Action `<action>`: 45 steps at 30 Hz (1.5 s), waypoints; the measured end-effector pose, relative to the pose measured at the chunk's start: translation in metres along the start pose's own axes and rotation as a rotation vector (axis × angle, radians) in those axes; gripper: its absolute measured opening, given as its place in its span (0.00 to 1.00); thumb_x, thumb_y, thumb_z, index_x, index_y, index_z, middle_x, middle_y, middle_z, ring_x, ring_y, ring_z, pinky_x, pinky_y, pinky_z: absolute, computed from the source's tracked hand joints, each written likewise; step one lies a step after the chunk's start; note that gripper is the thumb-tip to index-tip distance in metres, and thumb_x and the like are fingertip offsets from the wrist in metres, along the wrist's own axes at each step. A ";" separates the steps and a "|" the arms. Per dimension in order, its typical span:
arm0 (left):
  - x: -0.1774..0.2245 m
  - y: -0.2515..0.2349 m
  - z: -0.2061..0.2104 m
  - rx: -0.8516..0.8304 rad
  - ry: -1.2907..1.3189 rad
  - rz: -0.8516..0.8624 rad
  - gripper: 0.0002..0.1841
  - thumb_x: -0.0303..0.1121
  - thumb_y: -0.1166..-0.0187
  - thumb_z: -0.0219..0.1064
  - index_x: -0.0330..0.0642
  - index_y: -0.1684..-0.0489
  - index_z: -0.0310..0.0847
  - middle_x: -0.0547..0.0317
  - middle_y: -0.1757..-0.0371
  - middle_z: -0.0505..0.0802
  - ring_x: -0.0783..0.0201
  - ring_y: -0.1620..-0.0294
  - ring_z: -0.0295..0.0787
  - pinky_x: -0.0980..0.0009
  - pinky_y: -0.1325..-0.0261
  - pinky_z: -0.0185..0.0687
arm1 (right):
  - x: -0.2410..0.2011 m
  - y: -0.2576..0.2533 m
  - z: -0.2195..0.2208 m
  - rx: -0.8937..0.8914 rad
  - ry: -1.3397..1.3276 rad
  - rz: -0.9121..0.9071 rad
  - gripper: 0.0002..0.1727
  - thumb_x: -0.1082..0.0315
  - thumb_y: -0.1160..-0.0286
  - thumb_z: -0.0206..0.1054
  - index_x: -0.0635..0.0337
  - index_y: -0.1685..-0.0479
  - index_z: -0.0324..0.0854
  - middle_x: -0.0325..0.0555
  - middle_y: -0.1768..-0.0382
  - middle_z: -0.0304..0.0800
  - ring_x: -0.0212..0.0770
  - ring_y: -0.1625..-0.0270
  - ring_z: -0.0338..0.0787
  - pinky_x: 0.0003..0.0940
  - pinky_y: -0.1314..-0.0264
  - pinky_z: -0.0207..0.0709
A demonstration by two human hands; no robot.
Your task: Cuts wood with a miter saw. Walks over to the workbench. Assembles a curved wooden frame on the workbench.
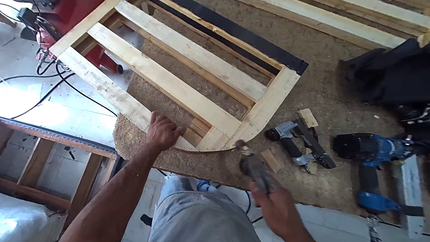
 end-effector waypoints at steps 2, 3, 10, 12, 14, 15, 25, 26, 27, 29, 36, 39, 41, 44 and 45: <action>0.001 -0.002 -0.001 -0.001 -0.026 -0.005 0.33 0.62 0.15 0.40 0.54 0.73 0.89 0.64 0.57 0.94 0.58 0.30 0.84 0.36 0.08 0.39 | -0.019 -0.012 0.031 -0.143 -0.094 0.040 0.36 0.30 0.17 0.50 0.57 0.44 0.82 0.36 0.73 0.86 0.35 0.76 0.87 0.40 0.75 0.85; 0.001 -0.003 -0.001 -0.007 -0.036 -0.002 0.33 0.62 0.15 0.40 0.54 0.73 0.89 0.63 0.57 0.94 0.57 0.31 0.85 0.35 0.08 0.40 | -0.025 -0.015 0.045 -0.182 -0.133 0.065 0.35 0.31 0.16 0.50 0.56 0.45 0.81 0.35 0.74 0.85 0.35 0.77 0.87 0.39 0.76 0.85; 0.001 -0.001 -0.001 -0.011 -0.054 0.029 0.32 0.59 0.15 0.39 0.54 0.76 0.86 0.62 0.63 0.93 0.54 0.38 0.86 0.34 0.10 0.42 | -0.057 -0.017 0.097 -0.040 -0.250 0.093 0.26 0.43 0.10 0.52 0.57 0.52 0.81 0.34 0.77 0.83 0.33 0.81 0.84 0.34 0.81 0.83; 0.002 -0.003 -0.003 -0.033 -0.060 0.026 0.32 0.59 0.15 0.38 0.54 0.76 0.86 0.62 0.62 0.93 0.53 0.38 0.86 0.33 0.11 0.42 | -0.064 -0.019 0.107 -0.010 -0.269 0.110 0.22 0.48 0.10 0.51 0.58 0.51 0.81 0.34 0.77 0.84 0.34 0.81 0.84 0.34 0.80 0.83; 0.003 -0.002 -0.003 -0.042 -0.050 0.028 0.33 0.60 0.15 0.37 0.53 0.74 0.87 0.60 0.61 0.93 0.52 0.37 0.86 0.32 0.11 0.42 | -0.070 -0.017 0.116 -0.005 -0.270 0.140 0.21 0.51 0.09 0.51 0.58 0.48 0.82 0.34 0.76 0.85 0.33 0.81 0.85 0.32 0.79 0.83; 0.003 -0.002 -0.003 -0.034 -0.046 0.030 0.33 0.60 0.15 0.37 0.53 0.74 0.87 0.60 0.62 0.93 0.52 0.37 0.86 0.32 0.12 0.42 | -0.072 -0.015 0.121 0.002 -0.267 0.142 0.20 0.51 0.09 0.51 0.57 0.49 0.82 0.34 0.76 0.85 0.33 0.81 0.85 0.32 0.80 0.83; 0.002 -0.004 -0.002 -0.027 -0.061 0.049 0.35 0.61 0.15 0.35 0.52 0.75 0.86 0.59 0.62 0.92 0.50 0.38 0.86 0.30 0.13 0.41 | -0.070 -0.018 0.139 0.009 -0.050 0.219 0.21 0.46 0.11 0.51 0.49 0.56 0.84 0.33 0.80 0.84 0.34 0.81 0.86 0.36 0.79 0.83; 0.002 -0.003 -0.002 -0.030 -0.060 0.046 0.35 0.61 0.15 0.34 0.52 0.75 0.86 0.59 0.62 0.93 0.50 0.38 0.86 0.30 0.13 0.40 | -0.083 -0.015 0.129 0.045 -0.048 0.189 0.22 0.44 0.11 0.51 0.47 0.56 0.84 0.33 0.80 0.84 0.35 0.81 0.86 0.37 0.80 0.83; 0.002 -0.003 -0.001 -0.027 -0.058 0.048 0.35 0.61 0.15 0.34 0.52 0.76 0.85 0.59 0.62 0.93 0.50 0.38 0.86 0.29 0.13 0.40 | -0.102 -0.011 0.116 0.111 -0.068 0.116 0.22 0.43 0.11 0.50 0.46 0.55 0.83 0.33 0.80 0.84 0.35 0.82 0.85 0.37 0.82 0.82; 0.003 -0.004 -0.003 -0.032 -0.059 0.049 0.35 0.61 0.16 0.34 0.52 0.76 0.86 0.59 0.62 0.93 0.49 0.38 0.86 0.29 0.13 0.40 | -0.145 -0.004 0.082 0.266 -0.209 -0.140 0.22 0.44 0.09 0.52 0.50 0.45 0.82 0.33 0.78 0.83 0.35 0.83 0.83 0.35 0.86 0.81; -0.001 -0.005 -0.002 -0.024 -0.032 0.055 0.35 0.60 0.15 0.34 0.52 0.73 0.87 0.58 0.60 0.93 0.48 0.37 0.85 0.28 0.14 0.39 | -0.076 -0.005 0.163 0.230 -0.226 -0.031 0.23 0.46 0.11 0.53 0.56 0.59 0.81 0.34 0.83 0.77 0.33 0.83 0.79 0.35 0.81 0.77; -0.003 -0.006 -0.002 -0.032 -0.036 0.057 0.36 0.61 0.15 0.33 0.50 0.72 0.87 0.55 0.59 0.94 0.45 0.36 0.85 0.26 0.14 0.40 | -0.093 -0.013 0.149 0.097 -0.102 0.202 0.26 0.45 0.09 0.47 0.55 0.56 0.83 0.37 0.82 0.83 0.37 0.83 0.85 0.39 0.81 0.84; -0.001 -0.003 -0.002 -0.037 -0.033 0.063 0.36 0.60 0.15 0.33 0.50 0.71 0.87 0.55 0.59 0.93 0.45 0.36 0.85 0.27 0.14 0.40 | -0.117 -0.011 0.129 0.206 -0.166 0.134 0.27 0.41 0.09 0.45 0.53 0.53 0.82 0.37 0.84 0.82 0.38 0.87 0.83 0.37 0.86 0.82; 0.000 -0.002 -0.001 -0.020 -0.040 0.064 0.36 0.60 0.14 0.32 0.51 0.72 0.87 0.57 0.60 0.93 0.47 0.37 0.85 0.28 0.13 0.39 | -0.146 -0.007 0.106 0.206 -0.232 0.088 0.27 0.40 0.09 0.45 0.51 0.49 0.82 0.38 0.83 0.82 0.39 0.87 0.82 0.35 0.87 0.81; 0.000 -0.002 -0.001 -0.015 -0.038 0.061 0.36 0.60 0.15 0.33 0.51 0.72 0.88 0.57 0.60 0.94 0.47 0.37 0.85 0.28 0.13 0.38 | -0.156 -0.007 0.098 0.200 -0.256 0.055 0.27 0.40 0.09 0.47 0.51 0.48 0.82 0.39 0.83 0.82 0.39 0.87 0.82 0.35 0.87 0.81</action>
Point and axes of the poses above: each hand's wrist, its own y-axis away from the middle knuckle, its own z-axis out of the palm, x = y × z, the point moved 2 cm from there along -y, towards the middle knuckle
